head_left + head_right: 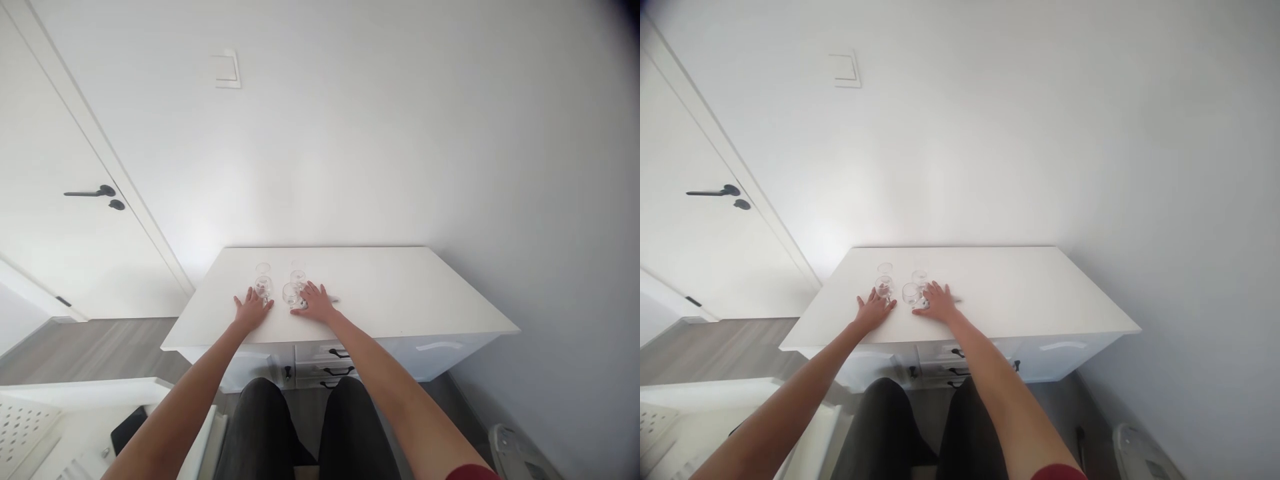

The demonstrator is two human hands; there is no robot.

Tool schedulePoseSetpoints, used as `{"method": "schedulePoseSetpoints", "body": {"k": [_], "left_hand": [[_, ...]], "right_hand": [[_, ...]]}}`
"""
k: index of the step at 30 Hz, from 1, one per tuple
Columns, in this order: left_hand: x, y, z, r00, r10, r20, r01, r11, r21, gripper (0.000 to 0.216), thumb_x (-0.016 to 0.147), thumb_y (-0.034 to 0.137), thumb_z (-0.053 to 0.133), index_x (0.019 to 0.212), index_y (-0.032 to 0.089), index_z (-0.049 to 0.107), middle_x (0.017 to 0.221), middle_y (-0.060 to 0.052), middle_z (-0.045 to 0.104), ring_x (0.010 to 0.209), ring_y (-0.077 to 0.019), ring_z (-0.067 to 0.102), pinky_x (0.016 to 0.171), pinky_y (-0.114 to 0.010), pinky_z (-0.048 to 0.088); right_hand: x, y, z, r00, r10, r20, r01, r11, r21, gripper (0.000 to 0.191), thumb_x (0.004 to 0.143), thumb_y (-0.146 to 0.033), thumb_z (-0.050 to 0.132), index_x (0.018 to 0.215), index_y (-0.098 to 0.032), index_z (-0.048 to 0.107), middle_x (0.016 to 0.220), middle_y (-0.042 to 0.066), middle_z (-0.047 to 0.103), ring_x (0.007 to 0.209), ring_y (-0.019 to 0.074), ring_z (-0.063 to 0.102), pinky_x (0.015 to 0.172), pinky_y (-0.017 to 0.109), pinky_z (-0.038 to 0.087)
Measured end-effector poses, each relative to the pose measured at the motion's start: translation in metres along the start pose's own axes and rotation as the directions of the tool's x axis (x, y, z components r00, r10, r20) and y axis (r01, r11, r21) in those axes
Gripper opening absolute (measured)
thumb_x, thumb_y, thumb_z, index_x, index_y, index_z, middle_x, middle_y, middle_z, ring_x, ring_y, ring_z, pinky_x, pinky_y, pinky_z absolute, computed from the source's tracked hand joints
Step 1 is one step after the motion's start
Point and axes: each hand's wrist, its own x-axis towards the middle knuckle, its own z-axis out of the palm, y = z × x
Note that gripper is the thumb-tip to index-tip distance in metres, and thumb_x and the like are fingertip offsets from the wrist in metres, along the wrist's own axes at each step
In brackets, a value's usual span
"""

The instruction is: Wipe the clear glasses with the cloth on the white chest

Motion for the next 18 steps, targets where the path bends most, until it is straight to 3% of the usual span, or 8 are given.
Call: {"method": "schedulePoseSetpoints", "body": {"k": [5,10,18], "left_hand": [[-0.008,-0.040,-0.009,1.000,0.007,0.003,-0.007,1.000,0.015,0.066,0.101,0.063,0.022,0.145,0.025,0.054,0.170,-0.013,0.021,0.158,-0.0380,0.003,0.113,-0.080,0.004],[-0.018,-0.072,-0.012,0.998,-0.061,-0.008,0.061,0.998,0.014,0.067,0.102,0.060,0.019,0.138,0.022,0.060,0.171,-0.012,0.018,0.158,-0.0379,0.003,0.113,-0.081,0.008],[-0.024,-0.077,-0.007,0.996,-0.079,-0.039,0.080,0.996,0.025,0.063,0.103,0.056,0.020,0.130,0.021,0.065,0.168,-0.014,0.027,0.158,-0.0368,0.007,0.114,-0.078,0.014]], "right_hand": [[0.021,-0.032,0.008,0.999,-0.051,0.009,0.051,0.999,0.003,0.095,0.083,-0.090,0.035,0.152,-0.026,0.045,0.170,0.006,0.023,0.158,0.0326,0.008,0.125,0.060,0.001],[0.040,-0.059,0.016,0.994,-0.112,0.016,0.112,0.994,0.012,0.093,0.082,-0.089,0.035,0.151,-0.027,0.047,0.169,0.006,0.026,0.158,0.0317,0.010,0.125,0.060,0.001],[0.063,-0.086,0.019,0.983,-0.169,0.072,0.169,0.986,0.006,0.097,0.083,-0.090,0.033,0.155,-0.026,0.042,0.169,0.007,0.023,0.158,0.0302,0.007,0.126,0.058,-0.001]]}}
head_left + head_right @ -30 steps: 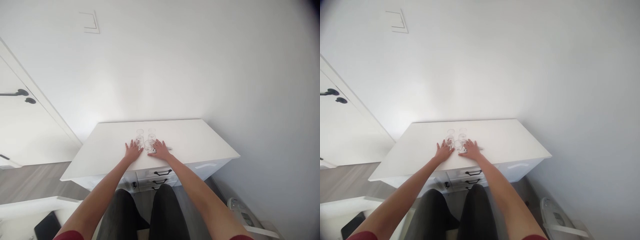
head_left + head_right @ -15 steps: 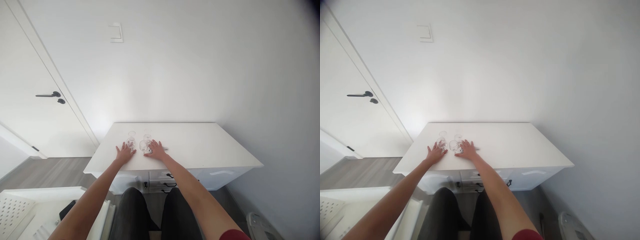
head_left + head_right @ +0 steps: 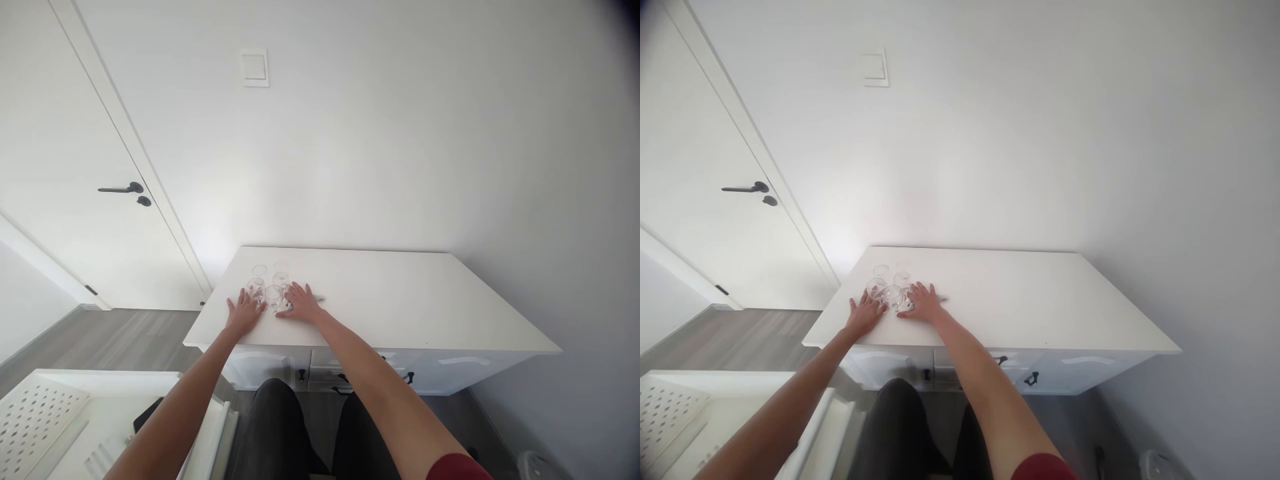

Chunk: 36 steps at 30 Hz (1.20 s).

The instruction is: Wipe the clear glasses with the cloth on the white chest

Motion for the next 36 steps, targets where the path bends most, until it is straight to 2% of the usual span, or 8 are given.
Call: {"method": "schedulePoseSetpoints", "body": {"k": [9,12,17,21,24,26,30,36], "left_hand": [[0.000,-0.003,0.003,0.999,-0.006,-0.033,0.005,1.000,-0.017,0.061,0.102,0.058,0.023,0.139,0.025,0.059,0.169,-0.013,0.026,0.158,-0.0348,0.012,0.116,-0.076,0.013],[-0.002,-0.002,0.002,0.999,0.003,-0.048,-0.004,0.999,-0.035,0.062,0.102,0.060,0.024,0.144,0.025,0.053,0.168,-0.014,0.028,0.157,-0.0348,0.012,0.117,-0.075,0.012],[-0.005,-0.002,0.006,0.997,0.008,-0.074,-0.013,0.998,-0.067,0.065,0.101,0.060,0.028,0.151,0.022,0.044,0.168,-0.014,0.028,0.157,-0.0345,0.014,0.118,-0.072,0.013],[-0.012,-0.009,0.015,0.991,-0.006,-0.131,-0.012,0.991,-0.136,0.071,0.099,0.057,0.034,0.154,0.012,0.036,0.164,-0.020,0.033,0.156,-0.0332,0.020,0.123,-0.063,0.014],[-0.028,-0.016,0.023,0.966,-0.077,-0.248,0.009,0.964,-0.265,0.067,0.096,0.054,0.043,0.145,0.008,0.045,0.151,-0.022,0.050,0.144,-0.0349,0.041,0.119,-0.054,0.031],[-0.043,-0.015,0.027,0.930,-0.139,-0.339,0.014,0.938,-0.345,0.051,0.095,0.051,0.047,0.128,0.014,0.058,0.135,-0.018,0.061,0.129,-0.0343,0.054,0.111,-0.049,0.042],[-0.060,0.010,0.026,0.909,-0.178,-0.376,-0.038,0.864,-0.502,0.032,0.092,0.049,0.052,0.107,0.023,0.064,0.116,-0.009,0.070,0.108,-0.0291,0.065,0.101,-0.044,0.048],[-0.044,0.061,0.010,0.934,-0.323,-0.155,0.122,0.693,-0.711,0.046,0.086,0.056,0.062,0.113,0.019,0.060,0.121,-0.012,0.071,0.101,-0.0266,0.070,0.087,-0.037,0.051]], "right_hand": [[-0.002,0.002,0.002,0.999,-0.039,-0.019,0.039,0.999,0.027,0.095,0.084,-0.086,0.040,0.158,-0.028,0.034,0.171,0.004,0.017,0.159,0.0300,0.007,0.127,0.055,-0.002],[-0.026,0.015,-0.002,0.997,-0.069,-0.035,0.071,0.996,0.057,0.091,0.086,-0.083,0.044,0.160,-0.032,0.030,0.172,0.001,0.014,0.158,0.0283,0.011,0.127,0.052,0.000],[-0.093,0.065,-0.014,0.998,-0.007,-0.067,0.010,0.999,0.041,0.062,0.099,-0.065,0.037,0.153,-0.037,0.043,0.168,-0.001,0.029,0.156,0.0242,0.022,0.128,0.049,0.006],[-0.141,0.108,-0.016,0.985,0.070,-0.155,-0.067,0.997,0.029,0.052,0.102,-0.053,0.037,0.150,-0.039,0.047,0.164,-0.001,0.037,0.153,0.0232,0.030,0.126,0.051,0.014],[-0.157,0.123,-0.013,0.965,0.097,-0.242,-0.088,0.995,0.048,0.048,0.100,-0.048,0.042,0.146,-0.037,0.052,0.160,0.001,0.044,0.149,0.0236,0.037,0.125,0.052,0.019],[-0.158,0.124,-0.010,0.953,0.103,-0.284,-0.092,0.994,0.052,0.046,0.099,-0.046,0.045,0.143,-0.035,0.056,0.158,0.002,0.048,0.147,0.0242,0.041,0.124,0.053,0.022],[-0.156,0.119,-0.009,0.944,0.099,-0.315,-0.084,0.995,0.061,0.043,0.098,-0.043,0.048,0.139,-0.035,0.059,0.154,0.003,0.052,0.144,0.0241,0.045,0.122,0.054,0.025],[-0.156,0.116,-0.009,0.931,0.111,-0.349,-0.087,0.993,0.083,0.041,0.098,-0.039,0.050,0.137,-0.034,0.062,0.152,0.004,0.055,0.142,0.0241,0.048,0.122,0.053,0.027]]}}
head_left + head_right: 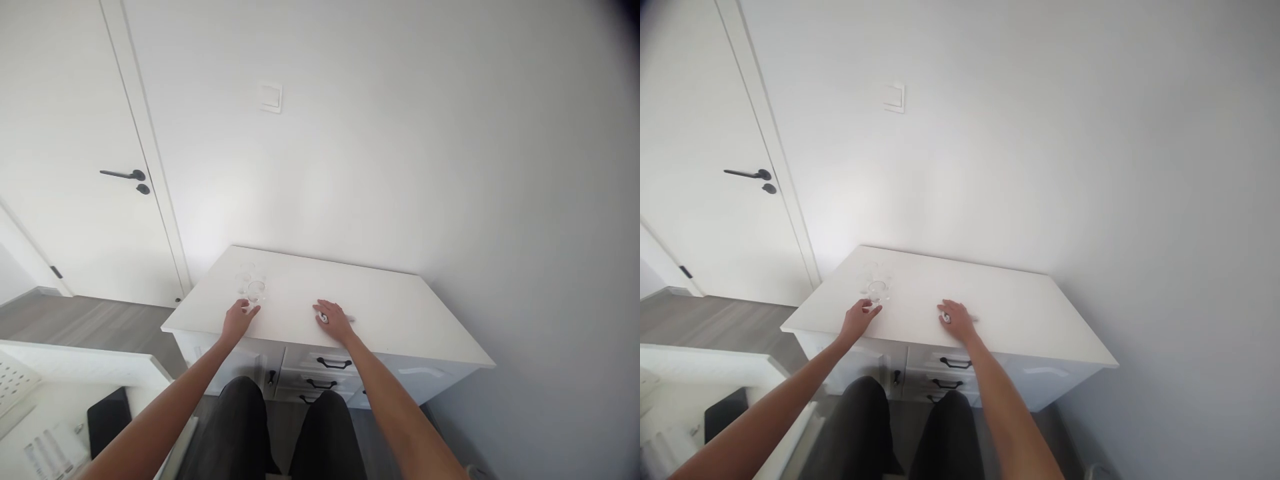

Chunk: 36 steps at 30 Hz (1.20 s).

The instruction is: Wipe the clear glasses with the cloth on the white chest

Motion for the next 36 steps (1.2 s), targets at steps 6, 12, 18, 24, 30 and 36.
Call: {"method": "schedulePoseSetpoints", "body": {"k": [6,12,18,24,30,36], "left_hand": [[0.002,0.014,0.015,0.996,-0.060,-0.071,0.070,0.987,0.147,0.034,0.087,0.055,0.062,0.098,0.023,0.066,0.109,-0.006,0.077,0.104,-0.0303,0.069,0.092,-0.044,0.046],[-0.006,0.039,0.045,0.976,0.177,0.127,-0.195,0.969,0.153,0.019,0.089,0.037,0.063,0.093,0.022,0.073,0.096,-0.005,0.078,0.094,-0.0241,0.069,0.085,-0.034,0.050],[-0.020,0.073,0.090,0.794,0.511,0.329,-0.594,0.768,0.241,0.037,0.093,0.043,0.059,0.123,0.026,0.071,0.138,-0.009,0.065,0.132,-0.0308,0.053,0.112,-0.046,0.041],[-0.030,0.087,0.115,0.717,0.487,0.499,-0.678,0.651,0.340,0.054,0.102,0.050,0.037,0.148,0.026,0.051,0.166,-0.008,0.034,0.157,-0.0335,0.016,0.125,-0.062,0.011],[-0.035,0.089,0.118,0.754,0.433,0.494,-0.635,0.674,0.377,0.058,0.103,0.052,0.030,0.151,0.025,0.048,0.166,-0.008,0.034,0.158,-0.0357,0.011,0.122,-0.070,0.010],[-0.033,0.089,0.118,0.748,0.452,0.486,-0.640,0.682,0.352,0.054,0.105,0.049,0.026,0.149,0.028,0.049,0.167,-0.006,0.032,0.157,-0.0355,0.014,0.121,-0.071,0.013]], "right_hand": [[0.002,0.003,0.000,1.000,-0.018,-0.008,0.018,1.000,-0.001,0.039,0.097,-0.037,0.053,0.134,-0.034,0.064,0.150,0.003,0.056,0.139,0.0235,0.050,0.121,0.052,0.030],[0.002,0.005,0.000,0.999,-0.032,-0.027,0.032,0.999,0.016,0.038,0.097,-0.037,0.053,0.133,-0.034,0.065,0.149,0.003,0.057,0.138,0.0235,0.051,0.120,0.051,0.031],[0.003,0.008,0.002,0.991,0.008,-0.130,-0.001,0.999,0.048,0.038,0.101,-0.031,0.042,0.132,-0.027,0.065,0.141,0.005,0.064,0.132,0.0213,0.055,0.115,0.042,0.038],[0.002,0.007,0.003,0.969,-0.015,-0.247,-0.013,0.994,-0.109,0.041,0.102,-0.028,0.040,0.138,-0.026,0.058,0.134,0.009,0.064,0.128,0.0233,0.052,0.111,0.043,0.036],[-0.002,0.003,0.000,0.916,0.059,-0.398,-0.153,0.965,-0.211,0.053,0.099,-0.031,0.040,0.150,-0.016,0.041,0.129,0.017,0.056,0.116,0.0310,0.049,0.096,0.047,0.039],[-0.007,-0.003,-0.008,0.906,0.201,-0.374,-0.266,0.955,-0.129,0.043,0.101,-0.033,0.035,0.135,-0.016,0.054,0.114,0.016,0.060,0.105,0.0296,0.054,0.090,0.042,0.044]]}}
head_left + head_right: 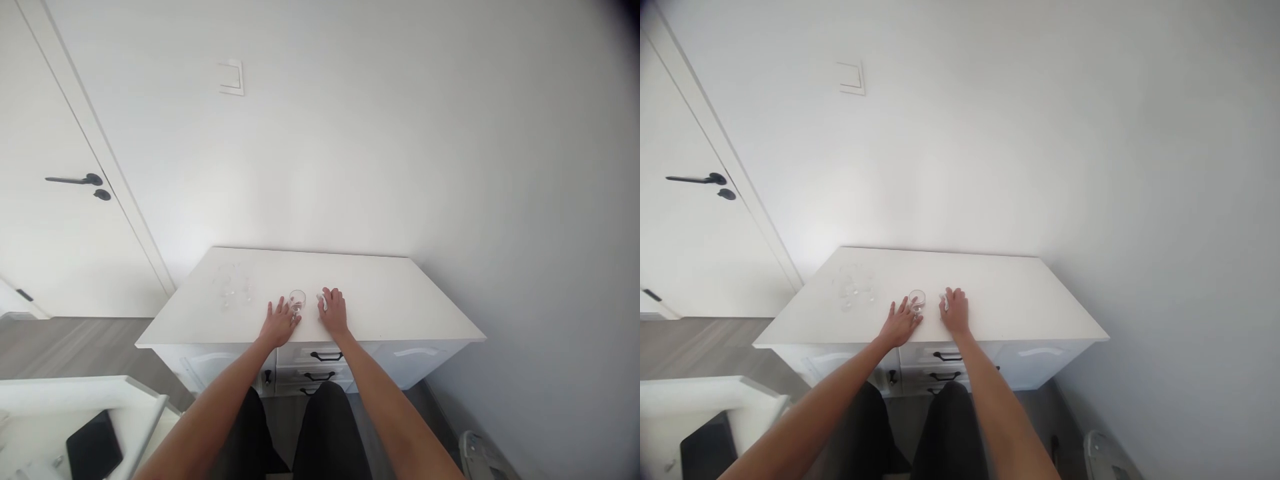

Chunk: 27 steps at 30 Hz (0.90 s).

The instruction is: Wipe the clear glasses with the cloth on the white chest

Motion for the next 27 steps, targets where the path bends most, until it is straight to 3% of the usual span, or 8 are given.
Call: {"method": "schedulePoseSetpoints", "body": {"k": [5,9,11,13,15,17,23,27], "left_hand": [[0.001,0.000,0.000,1.000,-0.007,0.005,0.007,1.000,0.023,0.053,0.105,0.048,0.027,0.148,0.029,0.051,0.167,-0.007,0.033,0.157,-0.0353,0.014,0.121,-0.070,0.014],[0.000,0.000,0.001,1.000,-0.003,-0.003,0.003,0.999,0.036,0.056,0.105,0.049,0.025,0.150,0.028,0.048,0.167,-0.007,0.032,0.157,-0.0353,0.014,0.121,-0.070,0.016],[0.000,0.000,0.003,1.000,0.000,-0.013,0.001,0.999,0.040,0.056,0.105,0.049,0.024,0.151,0.028,0.049,0.167,-0.007,0.032,0.157,-0.0357,0.015,0.121,-0.070,0.016],[0.000,-0.001,0.004,1.000,0.007,-0.019,-0.006,0.999,0.053,0.056,0.105,0.048,0.025,0.150,0.026,0.050,0.166,-0.009,0.035,0.157,-0.0364,0.015,0.121,-0.070,0.016],[-0.001,-0.002,0.006,1.000,0.021,-0.018,-0.020,0.997,0.077,0.056,0.104,0.045,0.026,0.148,0.023,0.052,0.162,-0.013,0.040,0.156,-0.0375,0.016,0.121,-0.070,0.015],[-0.001,-0.003,0.008,0.999,0.032,-0.015,-0.031,0.995,0.097,0.055,0.104,0.042,0.029,0.149,0.020,0.052,0.159,-0.016,0.045,0.156,-0.0388,0.016,0.121,-0.070,0.015],[-0.003,-0.004,0.012,0.999,0.040,-0.019,-0.039,0.998,0.049,0.060,0.101,0.039,0.037,0.158,0.023,0.037,0.161,-0.016,0.041,0.155,-0.0401,0.018,0.120,-0.071,0.013],[-0.002,-0.004,0.013,0.998,0.030,-0.050,-0.031,0.999,-0.013,0.058,0.101,0.039,0.037,0.158,0.026,0.039,0.161,-0.013,0.043,0.155,-0.0397,0.019,0.121,-0.071,0.009]], "right_hand": [[0.006,-0.007,-0.003,0.973,0.182,0.144,-0.212,0.951,0.225,0.040,0.102,-0.047,0.036,0.114,-0.021,0.064,0.092,0.008,0.069,0.083,0.0230,0.063,0.078,0.032,0.047],[0.017,-0.035,-0.012,0.914,0.382,0.134,-0.393,0.760,0.518,0.062,0.104,-0.055,0.015,0.108,-0.018,0.065,0.089,0.010,0.072,0.079,0.0223,0.067,0.070,0.031,0.050],[0.018,-0.057,-0.021,0.927,0.376,0.013,-0.312,0.749,0.584,0.061,0.105,-0.051,0.013,0.115,-0.016,0.062,0.099,0.012,0.073,0.085,0.0225,0.067,0.075,0.033,0.052],[0.013,-0.079,-0.032,0.973,0.199,-0.114,-0.109,0.840,0.532,0.047,0.106,-0.045,0.026,0.121,-0.018,0.061,0.109,0.013,0.071,0.099,0.0237,0.065,0.089,0.036,0.050],[0.007,-0.096,-0.042,0.990,-0.099,-0.104,0.131,0.923,0.363,0.036,0.105,-0.034,0.035,0.122,-0.020,0.063,0.115,0.013,0.070,0.110,0.0254,0.061,0.099,0.040,0.044],[0.003,-0.107,-0.050,0.957,-0.289,-0.012,0.284,0.930,0.233,0.033,0.103,-0.026,0.038,0.126,-0.021,0.062,0.118,0.013,0.070,0.115,0.0263,0.059,0.105,0.043,0.038],[0.011,-0.127,-0.075,0.946,-0.269,0.181,0.267,0.963,0.034,0.053,0.101,-0.028,0.040,0.152,-0.014,0.037,0.110,0.015,0.075,0.104,0.0292,0.067,0.119,0.054,0.016],[0.036,-0.141,-0.089,0.840,-0.284,0.462,0.335,0.942,-0.031,0.059,0.098,-0.029,0.041,0.155,-0.013,0.035,0.099,0.015,0.078,0.096,0.0324,0.069,0.112,0.057,0.024]]}}
